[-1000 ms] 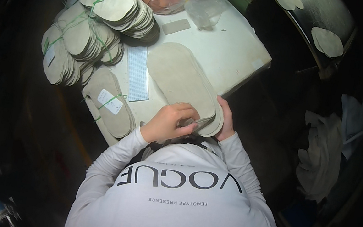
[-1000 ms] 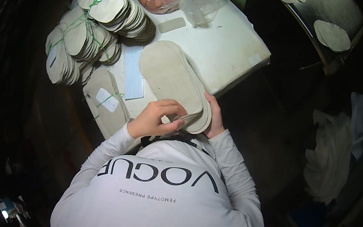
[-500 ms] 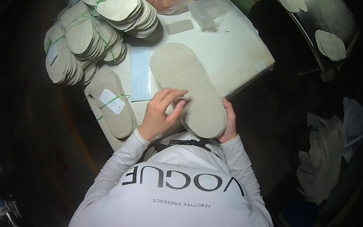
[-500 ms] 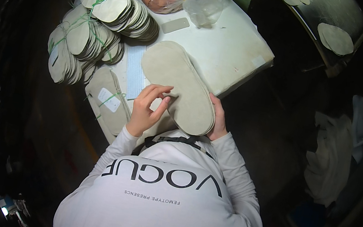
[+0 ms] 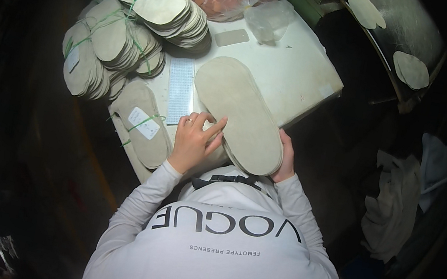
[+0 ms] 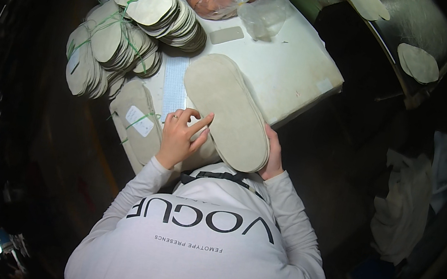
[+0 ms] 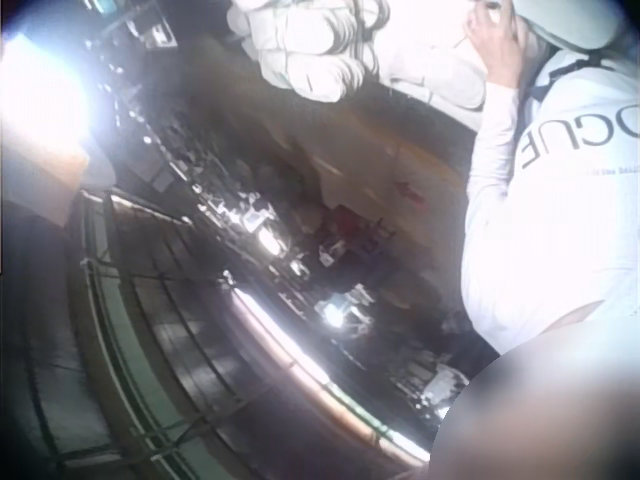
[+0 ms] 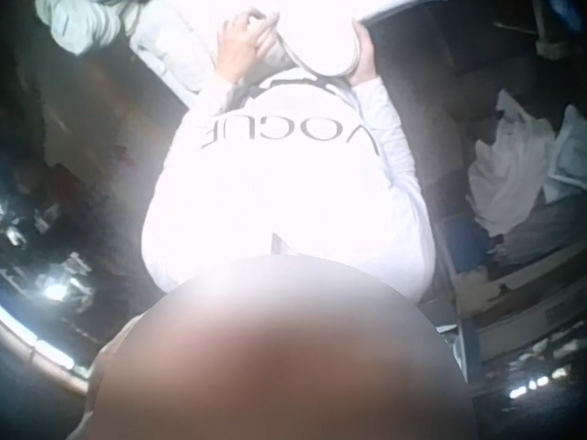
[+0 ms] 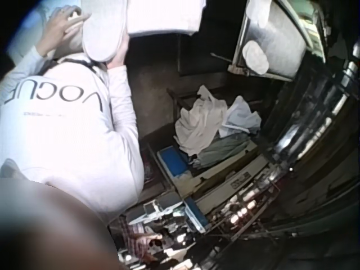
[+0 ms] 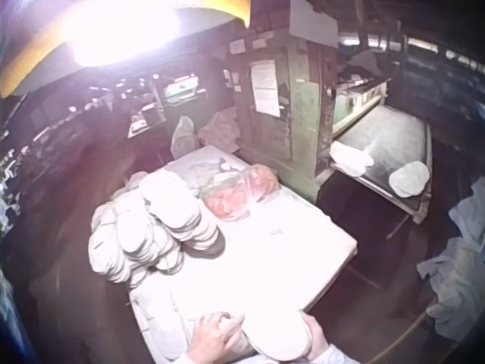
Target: The person applies small adhesive stickers to the heel area of shoe insoles. They pick an insole, peel a sticker from a sheet, place it on the insole, and press it down, repeating this process for multiple insoles on a workbench.
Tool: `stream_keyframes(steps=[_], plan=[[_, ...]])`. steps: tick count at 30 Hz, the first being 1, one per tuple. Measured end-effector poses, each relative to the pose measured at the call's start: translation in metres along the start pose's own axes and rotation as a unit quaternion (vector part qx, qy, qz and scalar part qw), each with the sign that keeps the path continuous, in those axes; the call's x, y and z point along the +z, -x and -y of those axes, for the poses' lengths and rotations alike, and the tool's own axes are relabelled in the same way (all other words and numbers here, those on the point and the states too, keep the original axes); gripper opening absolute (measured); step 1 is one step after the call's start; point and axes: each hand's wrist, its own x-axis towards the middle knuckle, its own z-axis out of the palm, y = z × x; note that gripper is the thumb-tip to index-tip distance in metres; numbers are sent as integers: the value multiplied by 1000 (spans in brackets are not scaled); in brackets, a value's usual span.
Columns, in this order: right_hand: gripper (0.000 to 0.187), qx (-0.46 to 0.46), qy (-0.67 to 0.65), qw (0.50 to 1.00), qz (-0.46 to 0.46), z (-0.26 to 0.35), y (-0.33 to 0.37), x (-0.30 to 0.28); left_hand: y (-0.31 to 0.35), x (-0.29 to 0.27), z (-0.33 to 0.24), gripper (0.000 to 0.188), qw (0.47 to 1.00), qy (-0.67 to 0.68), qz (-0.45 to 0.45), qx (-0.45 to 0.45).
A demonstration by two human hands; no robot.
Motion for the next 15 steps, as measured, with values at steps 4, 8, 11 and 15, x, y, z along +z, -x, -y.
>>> stream_keyframes(steps=[4, 8, 11, 15], plan=[[54, 43, 91, 995, 13, 5, 6, 0, 3, -5, 21, 32, 908, 301, 135, -257], [53, 51, 131, 990, 15, 19, 3, 14, 15, 0, 22, 75, 642, 520, 356, -437], [48, 126, 85, 988, 12, 40, 0, 25, 14, 10, 16, 90, 590, 599, 322, -435], [48, 106, 88, 990, -22, 59, 3, 36, -17, 25, 32, 95, 460, 764, 161, -422]])
